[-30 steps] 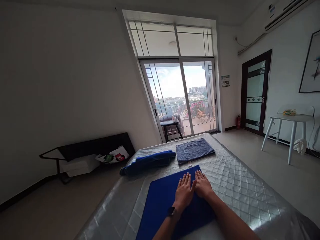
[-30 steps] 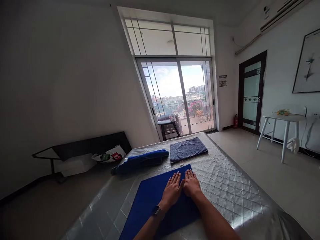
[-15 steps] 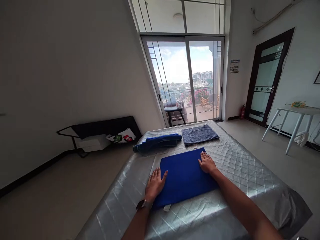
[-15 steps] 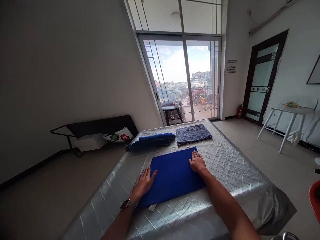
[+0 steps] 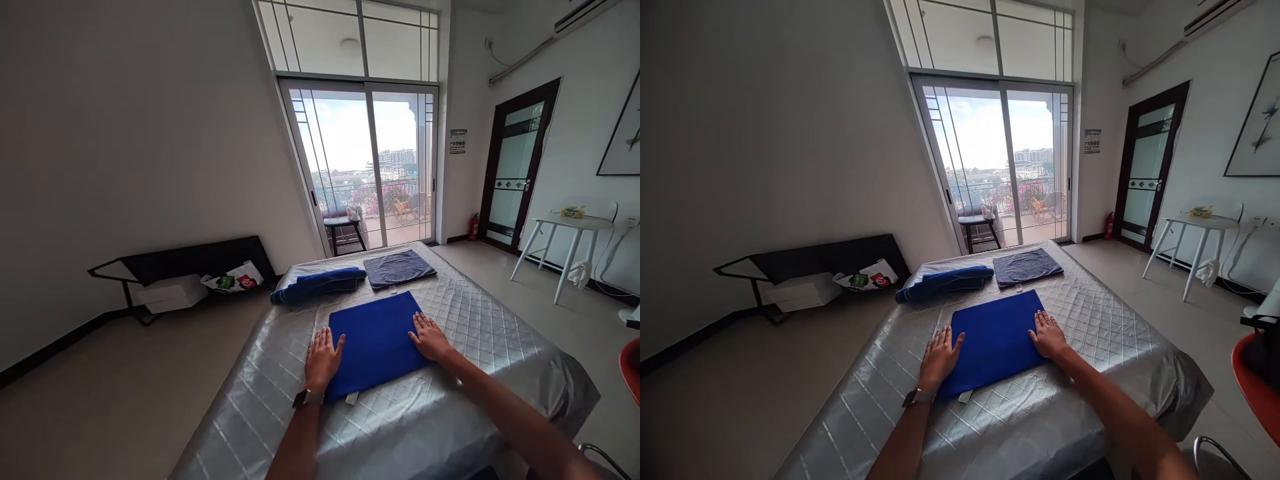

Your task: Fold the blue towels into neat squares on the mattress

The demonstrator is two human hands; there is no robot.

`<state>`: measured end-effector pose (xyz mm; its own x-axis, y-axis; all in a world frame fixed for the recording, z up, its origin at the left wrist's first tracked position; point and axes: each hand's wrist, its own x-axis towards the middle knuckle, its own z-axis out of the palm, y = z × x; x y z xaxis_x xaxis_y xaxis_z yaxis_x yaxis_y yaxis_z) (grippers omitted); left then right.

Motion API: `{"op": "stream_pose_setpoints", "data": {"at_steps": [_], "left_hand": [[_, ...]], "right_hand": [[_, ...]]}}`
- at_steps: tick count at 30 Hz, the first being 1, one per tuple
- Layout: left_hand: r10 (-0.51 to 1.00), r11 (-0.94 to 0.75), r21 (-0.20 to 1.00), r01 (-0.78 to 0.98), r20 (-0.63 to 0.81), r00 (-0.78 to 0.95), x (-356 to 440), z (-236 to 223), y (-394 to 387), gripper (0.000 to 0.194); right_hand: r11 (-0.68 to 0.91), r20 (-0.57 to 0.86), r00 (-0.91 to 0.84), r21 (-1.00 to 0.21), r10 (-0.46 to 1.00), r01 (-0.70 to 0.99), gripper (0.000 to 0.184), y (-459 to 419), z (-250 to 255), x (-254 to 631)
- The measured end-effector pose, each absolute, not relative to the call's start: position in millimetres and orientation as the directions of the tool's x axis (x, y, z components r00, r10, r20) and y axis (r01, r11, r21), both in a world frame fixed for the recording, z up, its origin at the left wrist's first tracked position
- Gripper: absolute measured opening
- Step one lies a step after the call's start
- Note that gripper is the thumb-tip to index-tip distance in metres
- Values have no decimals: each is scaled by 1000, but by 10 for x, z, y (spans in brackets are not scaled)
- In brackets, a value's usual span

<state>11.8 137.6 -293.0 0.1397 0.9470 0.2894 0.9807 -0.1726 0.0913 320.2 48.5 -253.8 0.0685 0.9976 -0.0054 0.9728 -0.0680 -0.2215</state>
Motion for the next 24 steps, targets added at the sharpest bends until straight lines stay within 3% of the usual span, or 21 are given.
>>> {"op": "stream_pose_setpoints", "data": {"at_steps": [5, 11, 17, 24], "left_hand": [[870, -376, 61, 924, 366, 330, 534, -2770, 1211, 66], [734, -662, 75, 746, 269, 624, 1615, -2694, 970, 64], [790, -610, 94, 787, 156, 593, 1939, -2852, 899, 66], [923, -370, 33, 929, 130, 363, 766, -3053, 939, 73]], "right_hand": [[-50, -18, 47, -279, 999, 959, 70, 439, -2534, 3206], [-20, 33, 29, -261, 999, 965, 63, 481, -2618, 3222], [-4, 19, 9, -249, 1000, 968, 62, 485, -2631, 3235], [-44, -1, 46, -305, 999, 951, 66, 470, -2560, 3202]]}}
